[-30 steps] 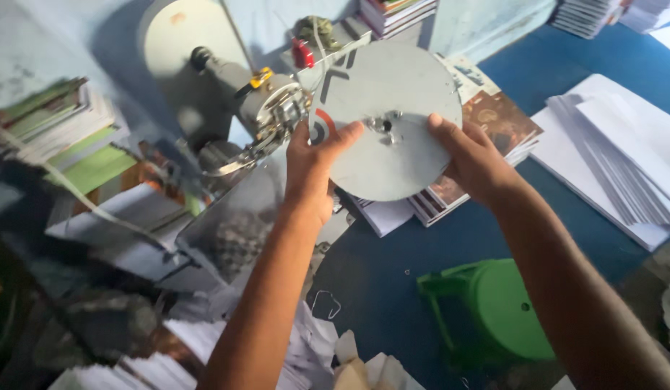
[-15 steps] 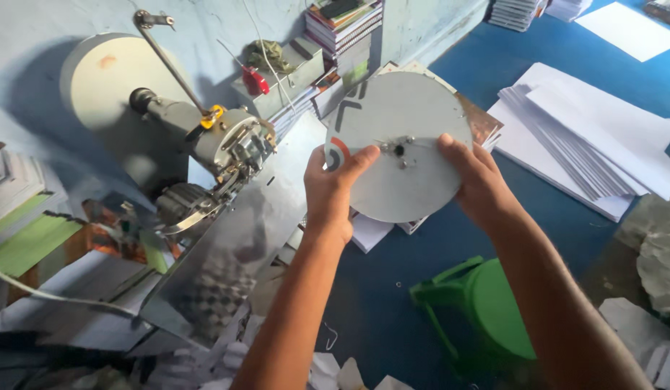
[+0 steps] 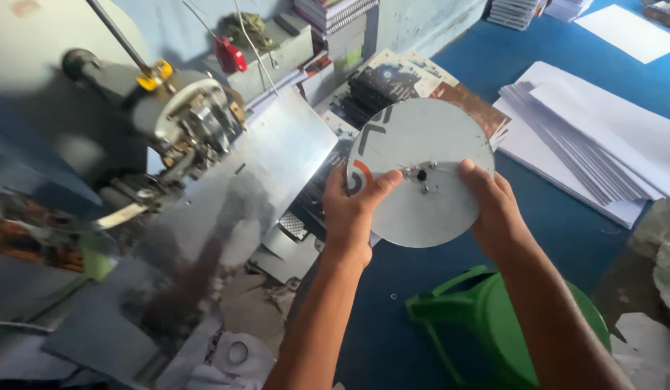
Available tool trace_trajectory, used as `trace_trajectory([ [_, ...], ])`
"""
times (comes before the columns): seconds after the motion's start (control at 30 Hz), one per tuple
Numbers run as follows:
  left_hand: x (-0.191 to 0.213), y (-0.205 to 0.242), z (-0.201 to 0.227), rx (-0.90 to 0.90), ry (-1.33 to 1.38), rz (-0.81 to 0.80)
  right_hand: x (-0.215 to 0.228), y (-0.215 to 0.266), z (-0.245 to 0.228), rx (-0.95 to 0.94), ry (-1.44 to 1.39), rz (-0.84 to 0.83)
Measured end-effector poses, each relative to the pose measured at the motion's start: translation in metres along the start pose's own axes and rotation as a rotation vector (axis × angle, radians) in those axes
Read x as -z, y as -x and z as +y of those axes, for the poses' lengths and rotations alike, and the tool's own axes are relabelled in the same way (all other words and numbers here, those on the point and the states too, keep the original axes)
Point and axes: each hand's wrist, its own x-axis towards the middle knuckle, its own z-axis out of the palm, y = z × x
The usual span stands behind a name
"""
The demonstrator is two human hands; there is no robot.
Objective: The person adjusts a bookbinding machine by hand, then removes a circular metal plate and places it on a nearby table. They open a metal toolbox, retrieve a green screwdriver, and use it to tighten screws on the plate before setting it down.
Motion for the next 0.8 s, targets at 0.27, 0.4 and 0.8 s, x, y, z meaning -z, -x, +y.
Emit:
trace_trajectory([
  [0.27,0.028,-0.011,-0.066,-0.026,-0.012,-0.013,0.022,-0.009,0.062,-0.022,-0.011,0.087],
  [0.4,0.038,-0.017,-0.094,-0.056,-0.006,-0.03,0.036,-0.015,0.09,0.038,-0.041,0.085],
  [0.8,0.064,-0.033,-0.169,-0.116,0.063,-0.08,0.058,-0.023,0.151,0.163,0.041,0.001],
])
